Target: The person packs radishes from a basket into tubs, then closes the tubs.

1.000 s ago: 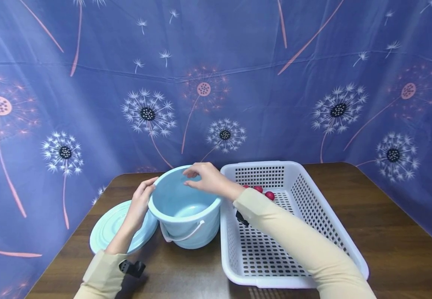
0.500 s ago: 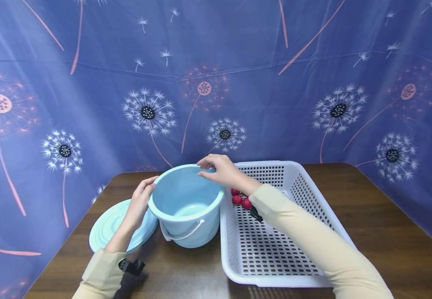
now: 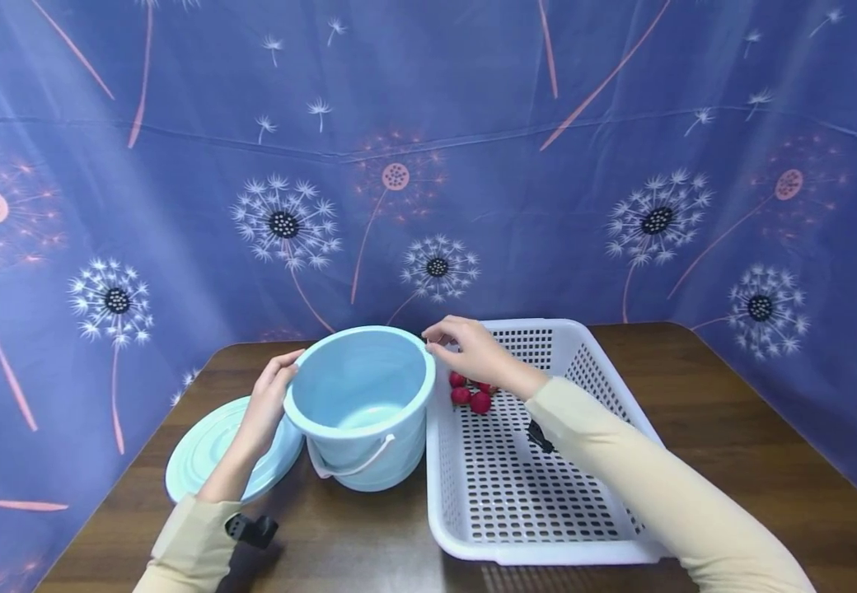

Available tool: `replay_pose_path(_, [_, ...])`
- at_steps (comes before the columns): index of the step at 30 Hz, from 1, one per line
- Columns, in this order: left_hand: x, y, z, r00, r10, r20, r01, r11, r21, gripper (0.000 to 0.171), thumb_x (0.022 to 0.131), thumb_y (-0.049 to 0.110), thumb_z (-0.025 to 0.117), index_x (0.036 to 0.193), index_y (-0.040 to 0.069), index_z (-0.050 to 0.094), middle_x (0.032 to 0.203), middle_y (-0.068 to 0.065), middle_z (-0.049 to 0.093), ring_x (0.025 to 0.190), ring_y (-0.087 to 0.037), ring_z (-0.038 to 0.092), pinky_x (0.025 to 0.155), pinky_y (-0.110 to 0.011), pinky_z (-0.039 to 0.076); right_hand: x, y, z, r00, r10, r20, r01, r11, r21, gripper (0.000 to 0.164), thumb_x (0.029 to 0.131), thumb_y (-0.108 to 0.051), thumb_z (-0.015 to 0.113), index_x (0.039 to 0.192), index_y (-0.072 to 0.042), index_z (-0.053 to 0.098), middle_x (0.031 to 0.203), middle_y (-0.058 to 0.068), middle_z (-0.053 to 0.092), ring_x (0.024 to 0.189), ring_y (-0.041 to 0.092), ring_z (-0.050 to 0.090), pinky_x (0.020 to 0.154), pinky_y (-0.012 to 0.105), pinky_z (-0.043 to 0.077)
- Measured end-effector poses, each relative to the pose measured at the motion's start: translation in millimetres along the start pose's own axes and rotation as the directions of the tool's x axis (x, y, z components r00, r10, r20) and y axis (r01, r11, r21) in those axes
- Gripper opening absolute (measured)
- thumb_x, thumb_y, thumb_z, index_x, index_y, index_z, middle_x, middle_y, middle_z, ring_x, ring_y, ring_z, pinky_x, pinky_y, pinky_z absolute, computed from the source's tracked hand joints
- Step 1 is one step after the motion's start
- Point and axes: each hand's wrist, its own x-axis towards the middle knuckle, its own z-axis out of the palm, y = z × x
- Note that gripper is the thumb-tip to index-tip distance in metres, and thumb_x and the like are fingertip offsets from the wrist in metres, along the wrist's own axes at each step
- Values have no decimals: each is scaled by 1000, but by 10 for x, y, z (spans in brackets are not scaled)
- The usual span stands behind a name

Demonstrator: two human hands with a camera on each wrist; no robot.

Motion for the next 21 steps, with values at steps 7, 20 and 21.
replay_pose_path(7, [-1, -14, -15, 1000, -16, 2, 16, 1000, 7, 38, 98, 24, 38, 133, 9, 44, 137, -8, 45, 128, -25, 41, 108, -45, 29, -116, 137, -38, 999, 29, 21, -28, 999, -42, 22, 91, -16, 61, 110, -7, 67, 101, 4, 67, 90, 16, 63, 81, 34, 52])
replay_pose_path(20, [-8, 23, 11, 1000, -11, 4, 11, 1000, 11, 39, 99, 23, 38, 134, 7, 43, 138, -10, 44, 128, -25, 40, 107, -44, 29, -256, 305, -65, 993, 78, 94, -73, 995, -65, 21, 89, -14, 63, 108, -5, 67, 105, 11, 68, 93, 22, 65, 83, 40, 52])
replay_pose_path(21, [-8, 24, 14, 1000, -10, 3, 10, 1000, 8, 39, 99, 23, 38, 134, 6, 43, 138, -10, 44, 128, -26, 40, 107, -45, 29, -261, 319, -63, 992, 83, 97, -77, 995, -67, 22, 89, -13, 63, 108, -5, 67, 106, 11, 68, 94, 22, 64, 83, 41, 52])
